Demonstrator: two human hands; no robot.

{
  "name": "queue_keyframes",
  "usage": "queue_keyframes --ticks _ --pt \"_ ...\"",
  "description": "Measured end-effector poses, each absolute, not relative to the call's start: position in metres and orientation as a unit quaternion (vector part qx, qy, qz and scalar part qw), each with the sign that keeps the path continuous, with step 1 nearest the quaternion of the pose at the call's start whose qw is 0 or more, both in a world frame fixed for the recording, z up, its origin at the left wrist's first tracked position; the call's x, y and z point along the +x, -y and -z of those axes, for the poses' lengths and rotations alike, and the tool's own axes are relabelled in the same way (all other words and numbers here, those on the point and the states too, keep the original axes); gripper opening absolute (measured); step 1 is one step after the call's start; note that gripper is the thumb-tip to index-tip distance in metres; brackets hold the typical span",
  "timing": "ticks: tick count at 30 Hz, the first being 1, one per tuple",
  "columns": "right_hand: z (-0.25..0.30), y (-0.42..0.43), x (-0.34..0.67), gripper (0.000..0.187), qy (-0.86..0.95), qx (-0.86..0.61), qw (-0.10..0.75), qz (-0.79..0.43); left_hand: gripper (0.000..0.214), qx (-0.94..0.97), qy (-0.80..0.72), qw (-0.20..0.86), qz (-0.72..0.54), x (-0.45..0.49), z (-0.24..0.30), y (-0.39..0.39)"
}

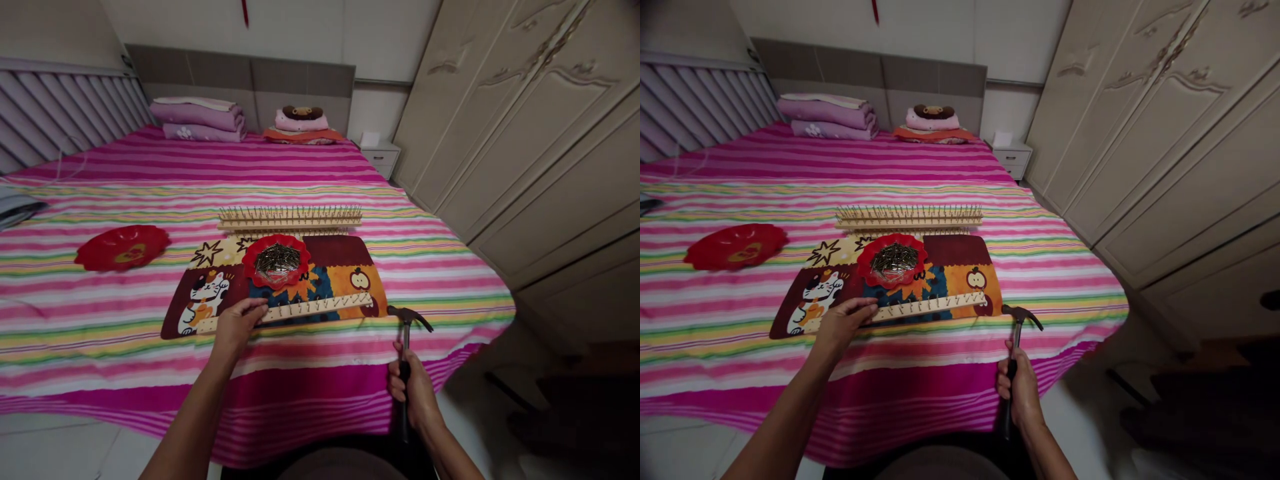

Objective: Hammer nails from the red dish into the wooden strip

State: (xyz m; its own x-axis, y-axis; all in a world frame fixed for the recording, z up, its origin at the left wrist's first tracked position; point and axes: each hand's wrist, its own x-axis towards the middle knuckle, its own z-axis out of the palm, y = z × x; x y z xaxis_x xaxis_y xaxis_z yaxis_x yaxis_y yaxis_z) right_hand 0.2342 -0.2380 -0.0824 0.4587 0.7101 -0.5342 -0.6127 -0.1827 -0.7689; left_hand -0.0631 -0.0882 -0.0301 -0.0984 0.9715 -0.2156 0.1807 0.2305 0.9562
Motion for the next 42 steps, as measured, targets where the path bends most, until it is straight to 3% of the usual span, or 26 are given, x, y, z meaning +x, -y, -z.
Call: queue_keyframes --ticks 8,21,27,33,42 --pt "0.080 0.239 0.233 0.037 0.047 -0.565 0.640 -0.518 0.042 0.495 -0.636 0.440 -0.395 -0.058 0.022 0.093" --pt "0.053 0.242 0.217 0.042 0.118 -0.613 0.636 -0.454 0.022 0.641 -0.617 0.291 -0.352 -0.059 0.033 0.094" --pt "-0.009 0.229 0.190 0.049 0.288 -0.621 0.518 -0.513 0.021 0.662 -0.606 0.256 -0.360 -0.057 0.040 0.098" --pt "-0.022 0.200 0.148 0.036 0.546 -0.551 0.376 -0.506 0.017 0.687 -0.594 0.202 -0.366 -0.054 0.046 0.101" --pt "-0.020 0.172 0.129 0.038 0.678 -0.538 0.322 -0.383 0.021 0.714 -0.582 0.147 -0.359 -0.056 0.058 0.100"
